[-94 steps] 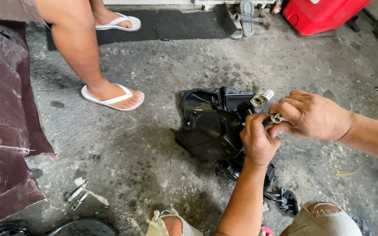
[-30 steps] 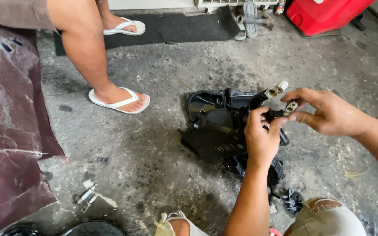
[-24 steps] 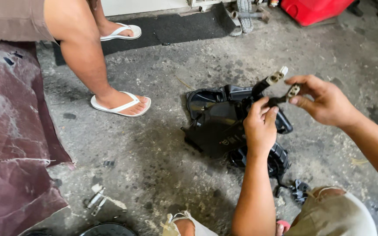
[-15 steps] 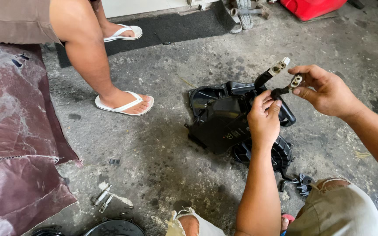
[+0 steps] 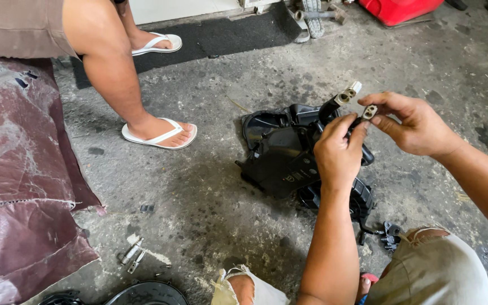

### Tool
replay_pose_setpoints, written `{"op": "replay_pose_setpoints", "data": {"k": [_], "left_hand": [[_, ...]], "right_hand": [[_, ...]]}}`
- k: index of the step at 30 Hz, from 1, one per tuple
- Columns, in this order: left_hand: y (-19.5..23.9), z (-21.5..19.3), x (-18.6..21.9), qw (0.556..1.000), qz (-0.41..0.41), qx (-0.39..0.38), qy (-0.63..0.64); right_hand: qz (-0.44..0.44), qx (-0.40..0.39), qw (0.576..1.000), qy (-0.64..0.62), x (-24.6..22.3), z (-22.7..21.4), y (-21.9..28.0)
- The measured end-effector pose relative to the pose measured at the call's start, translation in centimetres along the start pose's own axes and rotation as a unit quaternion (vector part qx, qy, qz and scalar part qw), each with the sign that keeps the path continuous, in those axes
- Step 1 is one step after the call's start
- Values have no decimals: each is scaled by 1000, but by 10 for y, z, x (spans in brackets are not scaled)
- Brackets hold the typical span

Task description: The person sits on the floor and manipulates a black motorcycle part, connecting and disconnecting white plastic connectors. They then stand, walk to a tool rack, pick up a wrench, and return to the part to tighten a fitting.

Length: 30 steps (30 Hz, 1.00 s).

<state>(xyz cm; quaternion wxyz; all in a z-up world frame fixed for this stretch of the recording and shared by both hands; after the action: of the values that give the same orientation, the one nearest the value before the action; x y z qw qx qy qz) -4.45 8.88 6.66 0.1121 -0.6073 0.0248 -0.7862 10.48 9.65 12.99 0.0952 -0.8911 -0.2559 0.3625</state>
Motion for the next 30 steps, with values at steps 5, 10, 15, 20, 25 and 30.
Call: {"op": "replay_pose_setpoints", "data": {"k": [5, 10, 15, 20, 25, 30], "left_hand": [[5, -2, 8, 999, 39, 36, 2], [3, -3, -8, 996, -24, 80, -20], [-1, -4, -36, 991, -83, 103, 27], [-14, 16, -86, 933, -200, 35, 298], [0, 31, -117, 870, -270, 11, 412], [0, 28, -117, 847, -263, 8, 461]], "right_hand": [[-7, 1, 1000, 25, -9, 1, -3], [-26, 1, 999, 37, -15, 7, 0], [124, 5, 981, 151, 15, 25, 22], [137, 62, 969, 196, 24, 46, 46], [116, 134, 978, 108, 40, 59, 67], [93, 179, 979, 30, 50, 68, 65]]}}
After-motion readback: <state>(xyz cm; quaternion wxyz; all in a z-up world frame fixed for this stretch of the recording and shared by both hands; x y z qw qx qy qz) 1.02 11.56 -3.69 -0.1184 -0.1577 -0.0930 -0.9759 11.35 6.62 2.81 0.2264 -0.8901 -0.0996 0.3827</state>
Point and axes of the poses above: each hand's wrist, its own y-axis away from the middle knuckle, its own z-axis out of the palm, x = y × z, the point moved 10 cm from there along -y, towards the middle knuckle, and after that the axes turned 12 degrees about -z, right-handed, at the moved point
